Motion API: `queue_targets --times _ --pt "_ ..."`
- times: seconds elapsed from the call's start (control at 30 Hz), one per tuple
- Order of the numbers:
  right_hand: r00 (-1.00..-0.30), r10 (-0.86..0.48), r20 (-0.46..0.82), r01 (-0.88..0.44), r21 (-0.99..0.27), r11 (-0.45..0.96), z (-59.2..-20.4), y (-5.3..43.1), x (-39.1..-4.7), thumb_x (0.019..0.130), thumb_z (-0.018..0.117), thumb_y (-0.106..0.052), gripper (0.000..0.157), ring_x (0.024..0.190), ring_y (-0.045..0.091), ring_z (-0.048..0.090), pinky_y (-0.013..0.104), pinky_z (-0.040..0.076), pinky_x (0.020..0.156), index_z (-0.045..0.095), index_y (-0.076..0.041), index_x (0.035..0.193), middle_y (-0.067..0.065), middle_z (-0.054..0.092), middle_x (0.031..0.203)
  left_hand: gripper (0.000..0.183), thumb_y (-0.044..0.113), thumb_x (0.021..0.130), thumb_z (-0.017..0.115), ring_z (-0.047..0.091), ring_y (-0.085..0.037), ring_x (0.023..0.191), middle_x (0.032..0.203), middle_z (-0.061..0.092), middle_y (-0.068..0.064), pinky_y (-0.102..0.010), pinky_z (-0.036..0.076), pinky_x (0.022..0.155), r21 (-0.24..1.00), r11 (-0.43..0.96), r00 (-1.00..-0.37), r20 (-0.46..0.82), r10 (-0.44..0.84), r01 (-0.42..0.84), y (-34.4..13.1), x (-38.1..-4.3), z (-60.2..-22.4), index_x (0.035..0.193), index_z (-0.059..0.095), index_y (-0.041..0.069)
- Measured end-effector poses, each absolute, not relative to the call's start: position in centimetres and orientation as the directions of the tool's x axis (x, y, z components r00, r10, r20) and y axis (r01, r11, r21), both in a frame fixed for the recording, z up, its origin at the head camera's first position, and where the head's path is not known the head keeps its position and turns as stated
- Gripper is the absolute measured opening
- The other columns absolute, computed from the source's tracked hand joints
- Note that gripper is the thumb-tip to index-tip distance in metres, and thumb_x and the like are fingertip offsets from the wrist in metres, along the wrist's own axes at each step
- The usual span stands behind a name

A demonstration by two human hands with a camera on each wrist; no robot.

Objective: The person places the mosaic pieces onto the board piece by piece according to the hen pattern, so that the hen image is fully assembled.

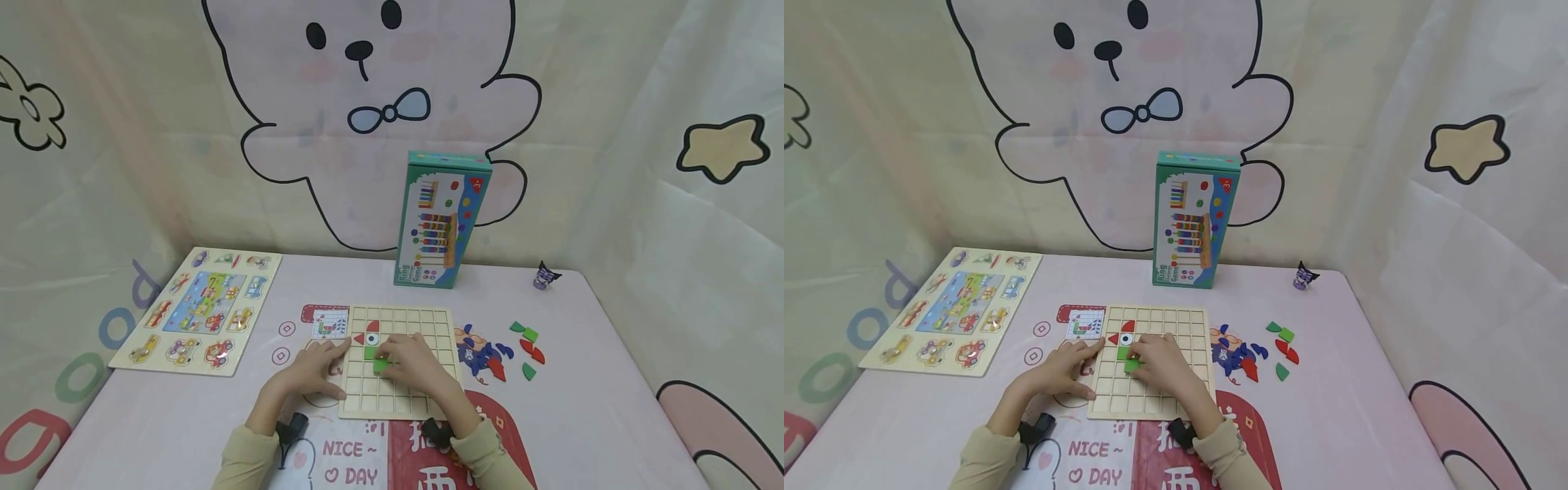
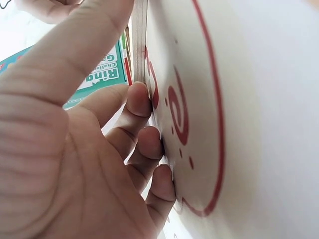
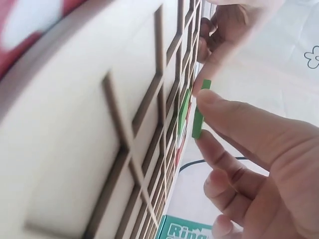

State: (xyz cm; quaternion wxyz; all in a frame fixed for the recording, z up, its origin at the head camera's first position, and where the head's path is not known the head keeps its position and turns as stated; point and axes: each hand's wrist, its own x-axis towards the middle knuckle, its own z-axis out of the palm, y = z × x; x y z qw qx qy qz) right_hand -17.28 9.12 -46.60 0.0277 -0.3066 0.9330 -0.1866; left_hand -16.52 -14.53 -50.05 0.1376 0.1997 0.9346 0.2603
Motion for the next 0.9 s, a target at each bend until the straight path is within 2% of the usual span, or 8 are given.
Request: queue_targets --times 0.17,0.33,0.43,0.63,0.9 --pt "-0.806 -0.589 0.056 -0.570 -0.339 0.748 -47.0 8.4 -17.5 0.077 0.073 -0.025 0.022 0.085 0.006 0.055 0.036 0.034 0.081 0.071 -0.021 0.098 -0.008 0.065 0.094 0.100 0.049 0.061 0.080 0.035 -0.015 0.088 0.108 0.050 0.005 -0.037 0.028 0.077 0.543 0.781 -0.881 -0.146 0.450 0.309 -14.7 -16.6 -50.3 0.144 0.035 0.017" --pt "-0.808 -0.588 0.037 -0.563 -0.343 0.752 -47.2 7.7 -17.6 0.077 0.072 -0.023 0.021 0.090 0.010 0.057 0.049 0.035 0.092 0.071 -0.020 0.098 -0.008 0.064 0.096 0.100 0.050 0.061 0.079 0.036 -0.015 0.088 0.107 0.049 0.006 -0.037 0.029 0.077 0.544 0.778 -0.878 -0.146 0.456 0.314 -14.8 -16.7 -50.5 0.144 0.034 0.018" --pt "-0.811 -0.585 0.021 -0.555 -0.346 0.757 -47.2 7.5 -17.7 0.077 0.072 -0.022 0.021 0.090 0.010 0.056 0.051 0.034 0.094 0.071 -0.020 0.098 -0.007 0.064 0.095 0.099 0.050 0.062 0.079 0.036 -0.015 0.088 0.106 0.049 0.006 -0.037 0.029 0.077 0.545 0.775 -0.876 -0.142 0.461 0.319 -14.8 -16.7 -50.5 0.144 0.034 0.018" --pt "-0.813 -0.582 0.013 -0.550 -0.346 0.760 -47.3 7.1 -17.8 0.077 0.073 -0.023 0.021 0.090 0.009 0.055 0.043 0.035 0.087 0.071 -0.020 0.098 -0.007 0.065 0.094 0.100 0.050 0.061 0.079 0.036 -0.015 0.087 0.107 0.050 0.005 -0.036 0.029 0.076 0.541 0.777 -0.877 -0.140 0.459 0.321 -14.7 -16.6 -50.5 0.144 0.034 0.017" --pt "-0.817 -0.576 0.009 -0.547 -0.329 0.770 -47.5 7.0 -17.8 0.076 0.073 -0.024 0.024 0.085 0.007 0.053 0.039 0.036 0.082 0.070 -0.021 0.099 -0.008 0.063 0.090 0.099 0.048 0.062 0.080 0.035 -0.015 0.087 0.106 0.049 0.004 -0.037 0.028 0.076 0.544 0.773 -0.874 -0.136 0.466 0.327 -14.7 -16.6 -50.2 0.144 0.035 0.015"
